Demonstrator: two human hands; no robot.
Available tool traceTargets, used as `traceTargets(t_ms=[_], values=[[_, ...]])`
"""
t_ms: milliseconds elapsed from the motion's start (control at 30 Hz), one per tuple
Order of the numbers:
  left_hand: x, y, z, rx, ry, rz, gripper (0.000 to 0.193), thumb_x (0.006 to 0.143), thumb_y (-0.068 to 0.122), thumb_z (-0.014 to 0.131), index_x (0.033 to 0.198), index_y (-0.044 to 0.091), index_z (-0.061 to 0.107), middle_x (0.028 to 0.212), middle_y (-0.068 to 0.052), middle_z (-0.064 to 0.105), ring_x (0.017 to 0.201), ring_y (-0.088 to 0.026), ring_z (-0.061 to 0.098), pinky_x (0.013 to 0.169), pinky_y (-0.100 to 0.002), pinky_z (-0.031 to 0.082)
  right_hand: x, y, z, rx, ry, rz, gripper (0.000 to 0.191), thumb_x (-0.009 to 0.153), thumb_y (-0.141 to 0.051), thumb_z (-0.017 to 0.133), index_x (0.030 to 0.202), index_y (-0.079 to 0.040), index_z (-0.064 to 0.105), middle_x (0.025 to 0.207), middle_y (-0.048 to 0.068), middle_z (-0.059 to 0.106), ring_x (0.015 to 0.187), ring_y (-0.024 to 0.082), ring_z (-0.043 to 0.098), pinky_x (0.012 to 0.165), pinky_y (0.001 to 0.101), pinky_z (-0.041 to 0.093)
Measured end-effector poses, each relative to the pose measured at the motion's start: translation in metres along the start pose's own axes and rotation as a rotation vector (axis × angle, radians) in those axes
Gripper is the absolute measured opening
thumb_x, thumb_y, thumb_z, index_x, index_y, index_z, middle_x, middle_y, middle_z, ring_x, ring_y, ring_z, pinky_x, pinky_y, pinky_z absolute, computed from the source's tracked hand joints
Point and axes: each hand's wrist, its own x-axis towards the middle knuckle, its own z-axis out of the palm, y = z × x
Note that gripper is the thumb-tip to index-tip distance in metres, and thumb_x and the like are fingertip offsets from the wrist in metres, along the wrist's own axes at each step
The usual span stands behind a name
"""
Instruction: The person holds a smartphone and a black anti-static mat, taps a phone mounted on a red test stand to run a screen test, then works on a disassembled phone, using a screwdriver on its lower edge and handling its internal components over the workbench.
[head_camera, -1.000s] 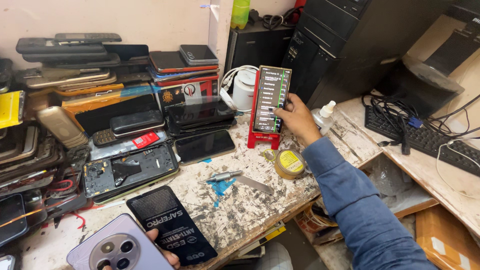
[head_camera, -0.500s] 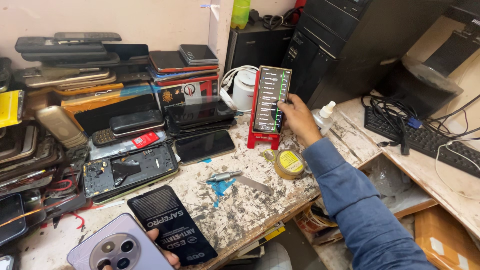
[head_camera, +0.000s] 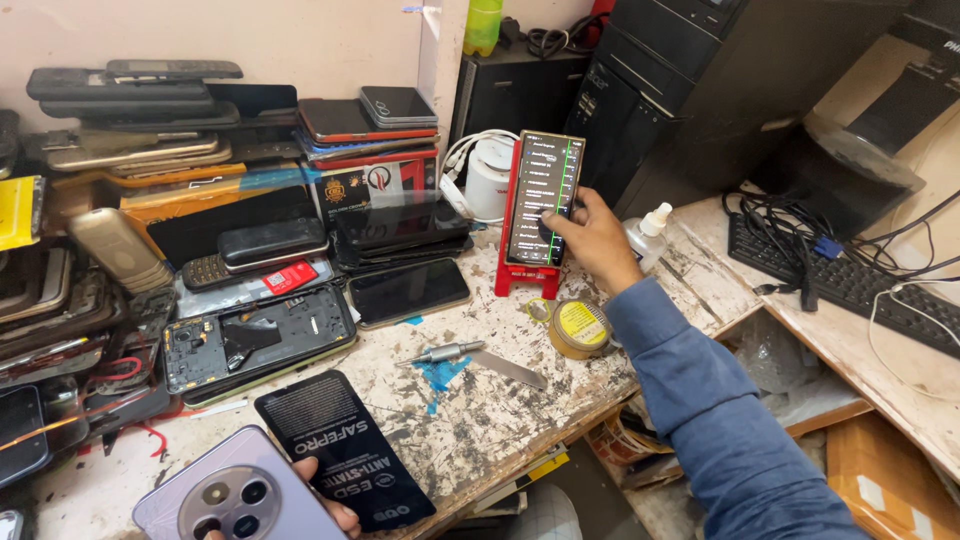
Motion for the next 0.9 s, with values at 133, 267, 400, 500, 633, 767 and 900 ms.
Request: traceTargets(t_ms=[133,267,400,500,633,767,900], values=[[0.001,0.004,-0.001,0.043,0.026,-0.149,0.094,0.090,0.061,0.062,0.150,-0.004,0.032,0.113,-0.058,0.056,0.111,-0.069,0.059,0.099,-0.080,0.043,0.000,0.006,0.004,-0.150,0.046,-0.118,0.052,0.093,-0.009,0.070,0.138,0.003,0.048,0.106,0.010,0.075,0.095,0.015,0.072,0.079,0.0293,0.058],[0.002,0.009,-0.001,0.064,0.007,-0.133,0.092,0.092,0.061,0.060,0.151,-0.004,0.033,0.113,-0.058,0.057,0.112,-0.068,0.060,0.099,-0.079,0.044,0.005,0.009,0.001,-0.018,0.036,-0.088,0.050,0.093,-0.005,0.055,0.142,0.002,0.052,0.092,0.005,0.067,0.082,0.011,0.065,0.070,0.0297,0.054],[0.000,0.007,-0.001,0.078,0.021,-0.085,0.090,0.094,0.061,0.057,0.151,-0.005,0.034,0.112,-0.058,0.058,0.110,-0.068,0.061,0.098,-0.078,0.045,0.004,0.007,-0.007,0.058,0.035,0.019,0.056,0.092,-0.004,0.046,0.147,0.000,0.049,0.083,0.001,0.060,0.070,0.010,0.058,0.065,0.0295,0.055],[-0.002,0.006,-0.002,0.076,0.032,-0.093,0.089,0.096,0.061,0.055,0.151,-0.005,0.034,0.111,-0.058,0.058,0.109,-0.067,0.062,0.097,-0.078,0.046,-0.001,0.004,-0.008,0.056,0.028,0.048,0.055,0.093,-0.007,0.045,0.148,-0.001,0.046,0.084,0.003,0.063,0.071,0.011,0.061,0.066,0.0281,0.057],[-0.003,0.005,-0.003,0.085,0.039,-0.090,0.087,0.098,0.060,0.052,0.151,-0.006,0.035,0.109,-0.057,0.059,0.107,-0.067,0.063,0.096,-0.077,0.047,-0.002,0.004,-0.005,0.009,0.049,0.038,0.054,0.093,-0.007,0.046,0.147,-0.003,0.048,0.089,0.000,0.065,0.074,0.008,0.060,0.066,0.0261,0.053],[-0.004,0.003,-0.004,0.116,0.087,-0.027,0.085,0.100,0.060,0.050,0.151,-0.007,0.035,0.107,-0.057,0.060,0.105,-0.067,0.064,0.094,-0.077,0.049,0.002,0.013,-0.005,0.029,0.029,-0.039,0.055,0.094,-0.004,0.050,0.148,-0.002,0.051,0.090,0.002,0.060,0.074,0.009,0.055,0.063,0.0277,0.046],[-0.005,0.001,-0.005,0.118,0.058,-0.011,0.084,0.102,0.060,0.047,0.152,-0.008,0.036,0.106,-0.057,0.061,0.103,-0.066,0.065,0.093,-0.076,0.050,-0.001,0.019,-0.008,0.033,0.014,-0.112,0.056,0.092,-0.003,0.051,0.148,-0.002,0.048,0.103,0.007,0.063,0.087,0.013,0.063,0.076,0.0287,0.055]])
